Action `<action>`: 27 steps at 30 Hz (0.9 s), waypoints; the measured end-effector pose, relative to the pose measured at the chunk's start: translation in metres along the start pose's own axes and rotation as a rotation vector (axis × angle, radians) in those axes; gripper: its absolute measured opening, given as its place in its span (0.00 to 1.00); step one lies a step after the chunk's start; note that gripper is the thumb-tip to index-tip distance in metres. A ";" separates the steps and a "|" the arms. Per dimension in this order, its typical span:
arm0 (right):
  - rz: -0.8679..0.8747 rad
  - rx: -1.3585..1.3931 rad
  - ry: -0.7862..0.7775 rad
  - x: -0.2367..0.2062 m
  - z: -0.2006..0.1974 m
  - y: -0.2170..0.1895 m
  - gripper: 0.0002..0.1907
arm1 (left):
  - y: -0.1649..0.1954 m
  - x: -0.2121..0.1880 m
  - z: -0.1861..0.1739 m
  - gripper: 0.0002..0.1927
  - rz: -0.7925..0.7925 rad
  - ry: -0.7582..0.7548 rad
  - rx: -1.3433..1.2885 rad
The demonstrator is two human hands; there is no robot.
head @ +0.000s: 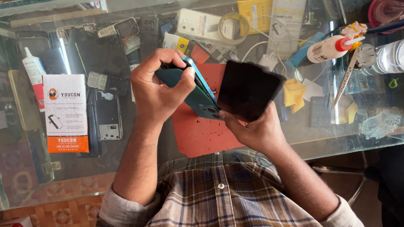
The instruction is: The person applies adhesive to the edges of a teal smartphone back cover and uses a prying tool to separate the back panel from the chassis. They then use a brush to clean the internal components of the phone.
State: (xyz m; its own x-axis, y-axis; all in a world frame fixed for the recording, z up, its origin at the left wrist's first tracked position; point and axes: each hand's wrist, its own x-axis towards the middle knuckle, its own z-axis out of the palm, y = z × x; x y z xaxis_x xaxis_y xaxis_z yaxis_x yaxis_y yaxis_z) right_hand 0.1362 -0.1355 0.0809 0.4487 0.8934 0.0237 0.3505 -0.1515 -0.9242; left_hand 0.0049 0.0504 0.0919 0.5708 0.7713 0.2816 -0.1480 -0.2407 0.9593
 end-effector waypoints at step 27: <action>0.158 -0.107 -0.042 0.001 -0.013 0.002 0.10 | 0.008 0.001 -0.007 0.09 -0.028 -0.042 0.108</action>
State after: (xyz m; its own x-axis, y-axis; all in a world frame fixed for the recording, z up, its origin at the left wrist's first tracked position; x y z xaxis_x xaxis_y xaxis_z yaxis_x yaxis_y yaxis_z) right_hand 0.1483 -0.1401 0.0839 0.4708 0.8717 -0.1361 0.3647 -0.3328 -0.8696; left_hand -0.0017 0.0530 0.1003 0.6072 0.7538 0.2512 -0.0449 -0.2831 0.9580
